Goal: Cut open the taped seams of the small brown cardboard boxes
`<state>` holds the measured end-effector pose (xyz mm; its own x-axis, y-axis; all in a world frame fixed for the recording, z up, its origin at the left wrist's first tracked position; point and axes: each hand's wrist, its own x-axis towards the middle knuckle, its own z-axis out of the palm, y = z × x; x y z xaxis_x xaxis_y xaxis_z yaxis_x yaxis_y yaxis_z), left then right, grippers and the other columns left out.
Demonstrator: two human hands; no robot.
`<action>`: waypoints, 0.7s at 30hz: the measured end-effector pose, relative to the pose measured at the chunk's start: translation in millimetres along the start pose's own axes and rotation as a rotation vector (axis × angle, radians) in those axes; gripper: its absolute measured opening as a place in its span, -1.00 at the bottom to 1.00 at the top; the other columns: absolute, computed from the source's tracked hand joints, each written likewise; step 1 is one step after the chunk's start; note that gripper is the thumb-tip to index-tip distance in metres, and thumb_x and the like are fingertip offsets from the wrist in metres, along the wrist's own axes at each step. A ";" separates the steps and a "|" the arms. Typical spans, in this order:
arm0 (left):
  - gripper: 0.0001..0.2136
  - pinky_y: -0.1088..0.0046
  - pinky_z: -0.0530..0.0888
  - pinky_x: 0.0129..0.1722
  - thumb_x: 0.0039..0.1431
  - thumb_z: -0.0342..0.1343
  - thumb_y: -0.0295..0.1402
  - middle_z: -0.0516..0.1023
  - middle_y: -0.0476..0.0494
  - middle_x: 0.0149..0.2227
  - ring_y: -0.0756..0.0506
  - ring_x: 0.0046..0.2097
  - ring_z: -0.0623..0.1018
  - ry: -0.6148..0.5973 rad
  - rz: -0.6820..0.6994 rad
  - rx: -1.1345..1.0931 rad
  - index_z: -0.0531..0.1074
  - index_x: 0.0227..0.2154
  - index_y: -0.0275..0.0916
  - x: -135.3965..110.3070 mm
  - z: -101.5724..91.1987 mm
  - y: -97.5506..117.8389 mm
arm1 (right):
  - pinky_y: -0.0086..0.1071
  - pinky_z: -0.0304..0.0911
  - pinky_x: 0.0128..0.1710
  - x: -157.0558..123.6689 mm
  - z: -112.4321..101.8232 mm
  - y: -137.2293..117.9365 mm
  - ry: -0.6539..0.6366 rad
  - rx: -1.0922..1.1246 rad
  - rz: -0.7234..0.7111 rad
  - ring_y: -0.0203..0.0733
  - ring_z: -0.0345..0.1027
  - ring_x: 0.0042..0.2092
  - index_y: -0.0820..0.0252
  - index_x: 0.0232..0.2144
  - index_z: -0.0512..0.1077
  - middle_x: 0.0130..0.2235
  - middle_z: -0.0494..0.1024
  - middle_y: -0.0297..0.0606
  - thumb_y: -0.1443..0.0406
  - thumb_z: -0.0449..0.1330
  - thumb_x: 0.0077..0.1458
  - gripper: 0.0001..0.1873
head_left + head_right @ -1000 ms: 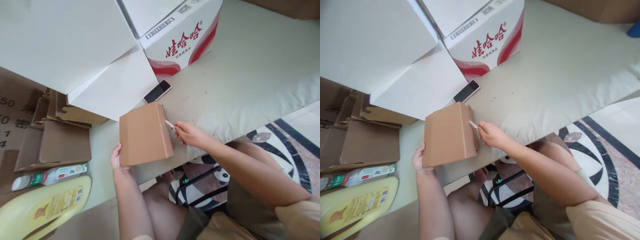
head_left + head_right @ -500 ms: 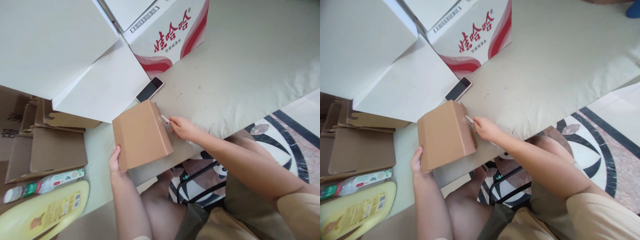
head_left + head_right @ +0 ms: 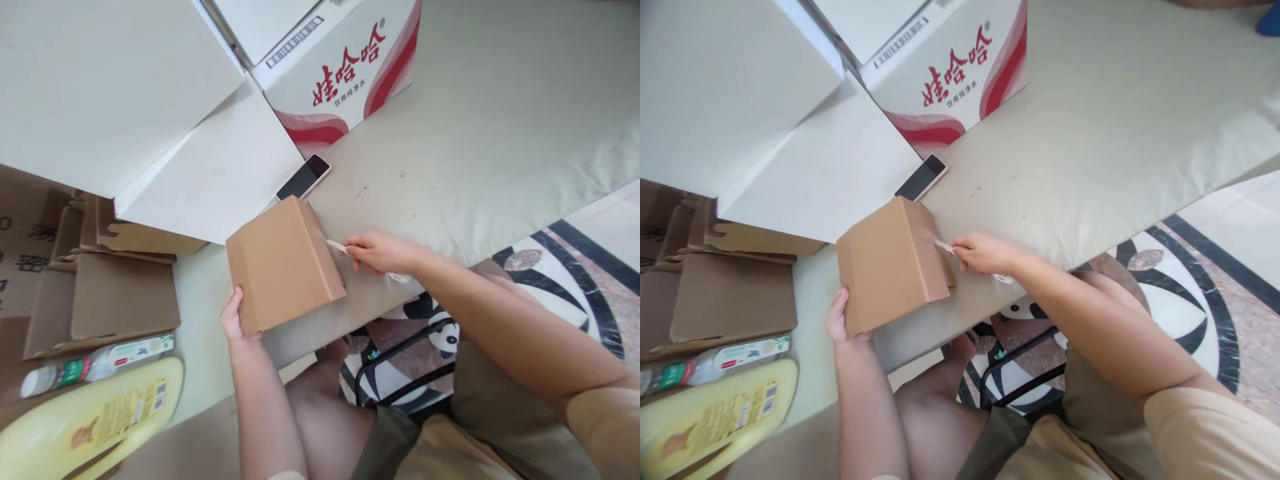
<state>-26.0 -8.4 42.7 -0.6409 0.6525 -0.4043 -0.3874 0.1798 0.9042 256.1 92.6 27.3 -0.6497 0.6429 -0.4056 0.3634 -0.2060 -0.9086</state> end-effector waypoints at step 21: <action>-0.72 0.40 0.51 -0.37 0.12 0.15 -0.28 0.66 -0.08 -0.27 -0.11 -0.30 0.62 -0.101 0.026 -0.280 0.52 -0.11 -0.18 10.2 2.4 -16.4 | -0.49 0.18 -0.50 8.4 52.8 9.9 0.135 -0.022 -0.094 -0.35 0.34 -0.55 0.13 -0.29 0.24 -0.54 0.39 -0.46 0.37 -0.03 0.24 -0.92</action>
<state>-24.6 -2.9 24.1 -0.5894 0.7267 -0.3529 -0.5484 -0.0391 0.8353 219.0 57.1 9.6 -0.5862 0.7524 -0.3006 0.3210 -0.1250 -0.9388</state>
